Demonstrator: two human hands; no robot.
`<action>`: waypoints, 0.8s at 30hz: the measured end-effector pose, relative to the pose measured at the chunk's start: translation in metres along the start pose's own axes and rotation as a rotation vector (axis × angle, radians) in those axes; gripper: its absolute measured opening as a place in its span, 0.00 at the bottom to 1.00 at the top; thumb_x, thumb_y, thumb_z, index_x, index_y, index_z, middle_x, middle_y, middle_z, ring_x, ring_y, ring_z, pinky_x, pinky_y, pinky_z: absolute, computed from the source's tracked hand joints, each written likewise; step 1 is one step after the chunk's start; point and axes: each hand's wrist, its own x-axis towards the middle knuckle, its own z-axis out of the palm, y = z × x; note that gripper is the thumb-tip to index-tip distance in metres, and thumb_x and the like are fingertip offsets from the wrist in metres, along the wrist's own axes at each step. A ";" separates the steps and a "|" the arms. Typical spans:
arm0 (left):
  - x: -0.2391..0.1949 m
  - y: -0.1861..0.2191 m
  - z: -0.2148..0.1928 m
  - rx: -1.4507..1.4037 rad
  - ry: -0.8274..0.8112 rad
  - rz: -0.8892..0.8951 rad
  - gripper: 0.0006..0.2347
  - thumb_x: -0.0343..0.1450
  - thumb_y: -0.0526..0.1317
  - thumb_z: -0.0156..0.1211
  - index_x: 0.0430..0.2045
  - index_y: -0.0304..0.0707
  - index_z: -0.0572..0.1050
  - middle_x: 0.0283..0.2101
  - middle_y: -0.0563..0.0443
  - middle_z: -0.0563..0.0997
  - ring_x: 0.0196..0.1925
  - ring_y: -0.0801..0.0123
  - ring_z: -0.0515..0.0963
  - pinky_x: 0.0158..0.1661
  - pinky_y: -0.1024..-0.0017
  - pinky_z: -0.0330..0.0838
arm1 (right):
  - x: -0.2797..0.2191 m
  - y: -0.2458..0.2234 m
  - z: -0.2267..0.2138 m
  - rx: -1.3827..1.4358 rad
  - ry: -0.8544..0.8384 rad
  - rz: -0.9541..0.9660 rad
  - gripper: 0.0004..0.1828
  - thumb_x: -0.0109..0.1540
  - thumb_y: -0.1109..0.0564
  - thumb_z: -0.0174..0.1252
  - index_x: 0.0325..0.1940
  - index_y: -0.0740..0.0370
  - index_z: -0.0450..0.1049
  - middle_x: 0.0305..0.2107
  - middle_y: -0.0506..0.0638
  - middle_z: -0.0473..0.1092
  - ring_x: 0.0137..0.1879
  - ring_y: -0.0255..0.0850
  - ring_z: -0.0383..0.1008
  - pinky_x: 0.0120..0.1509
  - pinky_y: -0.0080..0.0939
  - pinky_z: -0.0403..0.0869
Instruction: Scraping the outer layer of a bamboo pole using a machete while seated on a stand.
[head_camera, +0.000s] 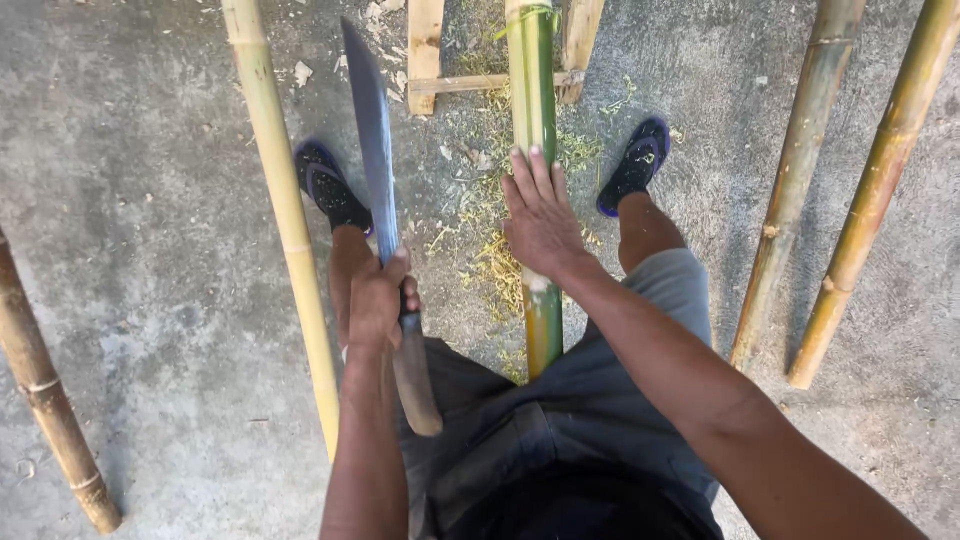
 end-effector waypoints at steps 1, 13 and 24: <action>0.006 -0.004 0.000 -0.002 -0.004 -0.007 0.08 0.72 0.42 0.60 0.30 0.38 0.69 0.17 0.55 0.68 0.14 0.72 0.66 0.19 0.70 0.65 | 0.018 0.007 -0.007 -0.004 -0.006 0.003 0.41 0.63 0.45 0.57 0.74 0.68 0.54 0.77 0.64 0.35 0.81 0.57 0.28 0.80 0.60 0.34; 0.039 -0.026 -0.004 -0.155 -0.262 -0.183 0.06 0.72 0.36 0.58 0.32 0.34 0.68 0.20 0.51 0.71 0.18 0.70 0.71 0.25 0.67 0.73 | 0.153 0.074 -0.039 0.282 0.219 0.134 0.53 0.67 0.51 0.63 0.82 0.68 0.34 0.78 0.68 0.28 0.82 0.58 0.23 0.85 0.56 0.35; 0.025 -0.021 0.008 -0.105 -0.296 -0.147 0.06 0.74 0.36 0.55 0.32 0.34 0.66 0.21 0.51 0.71 0.16 0.68 0.71 0.25 0.62 0.77 | 0.035 -0.005 -0.072 1.064 0.070 0.732 0.47 0.55 0.54 0.65 0.72 0.63 0.46 0.51 0.59 0.69 0.46 0.51 0.81 0.52 0.50 0.84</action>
